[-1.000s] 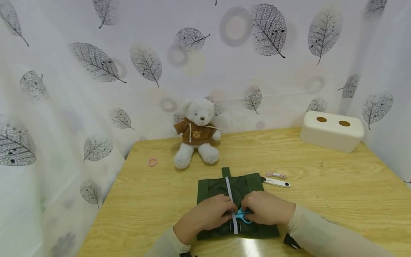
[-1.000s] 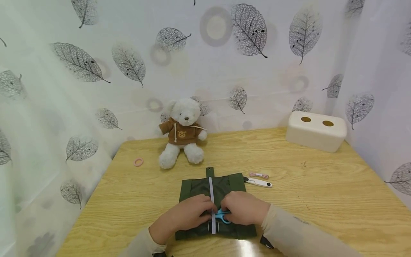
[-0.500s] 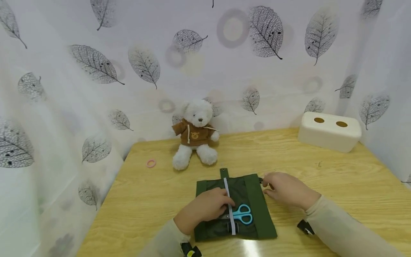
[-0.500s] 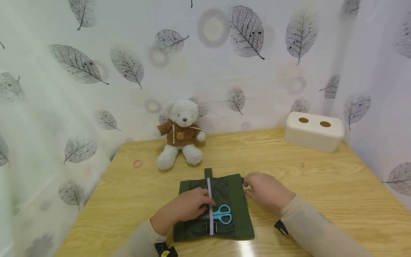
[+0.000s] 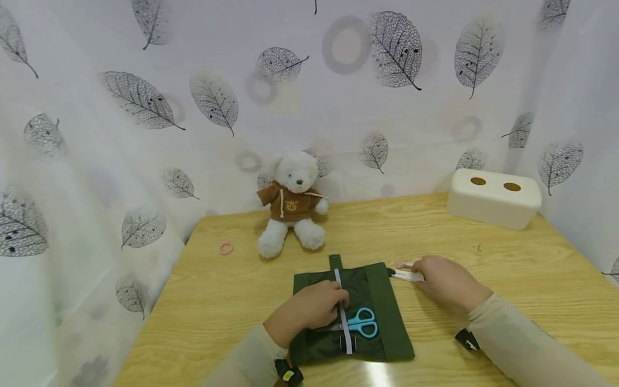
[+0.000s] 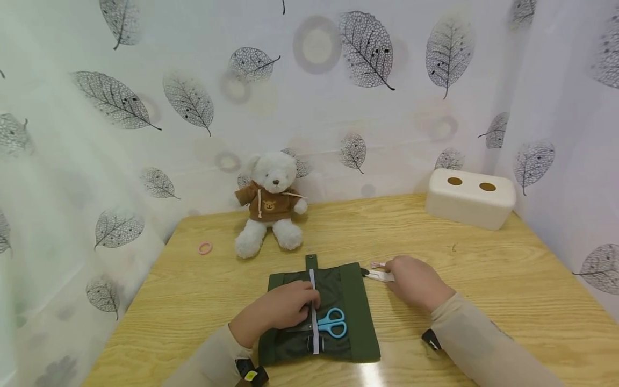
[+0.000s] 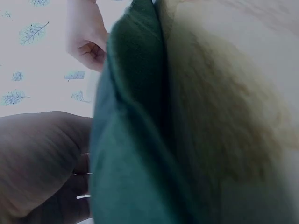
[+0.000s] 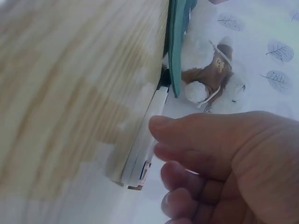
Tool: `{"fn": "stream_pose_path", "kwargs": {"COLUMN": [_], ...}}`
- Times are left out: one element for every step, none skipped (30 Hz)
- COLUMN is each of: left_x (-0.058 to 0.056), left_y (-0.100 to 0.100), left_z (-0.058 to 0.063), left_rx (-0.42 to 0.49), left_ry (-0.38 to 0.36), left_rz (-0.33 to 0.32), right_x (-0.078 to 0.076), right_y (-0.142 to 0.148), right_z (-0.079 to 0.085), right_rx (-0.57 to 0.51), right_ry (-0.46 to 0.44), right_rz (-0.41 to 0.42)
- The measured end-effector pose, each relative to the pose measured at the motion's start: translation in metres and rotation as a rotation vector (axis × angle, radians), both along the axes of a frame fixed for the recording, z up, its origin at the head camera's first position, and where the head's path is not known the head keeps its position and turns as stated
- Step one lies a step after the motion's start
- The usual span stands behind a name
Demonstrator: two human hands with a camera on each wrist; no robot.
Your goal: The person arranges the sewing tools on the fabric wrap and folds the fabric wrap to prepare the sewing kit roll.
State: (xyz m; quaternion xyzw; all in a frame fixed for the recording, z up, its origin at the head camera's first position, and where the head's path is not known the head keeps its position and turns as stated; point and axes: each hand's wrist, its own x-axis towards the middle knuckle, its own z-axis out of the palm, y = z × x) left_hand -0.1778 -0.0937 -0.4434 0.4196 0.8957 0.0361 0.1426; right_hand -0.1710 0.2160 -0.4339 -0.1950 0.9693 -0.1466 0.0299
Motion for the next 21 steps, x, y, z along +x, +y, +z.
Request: {"fn": "stream_pose_path", "kwargs": {"left_x": [0.000, 0.000, 0.000, 0.000, -0.001, -0.001, -0.001, -0.001, -0.001, 0.000, -0.001, -0.001, -0.001, -0.002, -0.002, -0.003, -0.003, -0.004, -0.004, -0.003, -0.003], "left_y": [0.001, 0.001, 0.002, 0.003, 0.003, 0.004, 0.004, 0.004, 0.004, 0.004, 0.004, 0.003, 0.002, 0.001, -0.001, -0.002, -0.003, -0.005, -0.006, -0.006, -0.007], "left_z": [0.000, 0.000, 0.001, 0.001, 0.000, 0.001, 0.000, 0.000, 0.000, 0.000, 0.000, 0.000, -0.001, -0.002, -0.004, -0.005, -0.007, -0.008, -0.009, -0.009, -0.008], "left_rx": [-0.003, -0.005, -0.006, -0.006, -0.005, -0.003, 0.001, 0.004, 0.007, 0.009, 0.012, 0.014, 0.017, 0.020, 0.025, 0.030, 0.037, 0.043, 0.049, 0.053, 0.056], "left_ry": [0.000, 0.001, -0.001, -0.001, 0.001, 0.002, 0.001, 0.003, 0.002, 0.004, 0.004, 0.000, -0.006, -0.008, -0.010, -0.010, -0.009, -0.008, -0.003, 0.007, 0.013], "left_rz": [0.001, 0.000, 0.000, 0.000, 0.001, 0.003, 0.005, 0.007, 0.010, 0.013, 0.013, 0.014, 0.016, 0.015, 0.013, 0.009, 0.004, 0.001, -0.002, -0.008, -0.011], "right_x": [-0.001, -0.001, -0.002, -0.002, -0.002, -0.002, -0.002, -0.002, -0.002, -0.002, -0.002, -0.002, -0.001, -0.001, -0.001, -0.001, -0.001, -0.001, -0.001, -0.001, -0.001], "right_y": [0.001, 0.002, 0.002, 0.003, 0.003, 0.004, 0.005, 0.005, 0.005, 0.006, 0.006, 0.006, 0.006, 0.006, 0.007, 0.007, 0.007, 0.007, 0.008, 0.008, 0.008], "right_z": [-0.001, -0.002, -0.002, -0.003, -0.004, -0.004, -0.005, -0.005, -0.005, -0.005, -0.004, -0.004, -0.002, -0.001, 0.001, 0.003, 0.005, 0.008, 0.010, 0.011, 0.012], "right_rx": [0.003, 0.004, 0.003, 0.000, -0.003, -0.006, -0.007, -0.010, -0.010, -0.010, -0.008, -0.006, -0.004, -0.003, 0.002, 0.004, 0.005, 0.007, 0.008, 0.008, 0.009], "right_ry": [-0.003, -0.008, -0.015, -0.021, -0.027, -0.034, -0.044, -0.055, -0.064, -0.073, -0.082, -0.086, -0.085, -0.082, -0.080, -0.080, -0.078, -0.074, -0.073, -0.076, -0.078], "right_rz": [0.000, -0.003, -0.007, -0.012, -0.015, -0.019, -0.023, -0.029, -0.035, -0.040, -0.045, -0.053, -0.058, -0.061, -0.065, -0.070, -0.075, -0.078, -0.079, -0.081, -0.084]}}
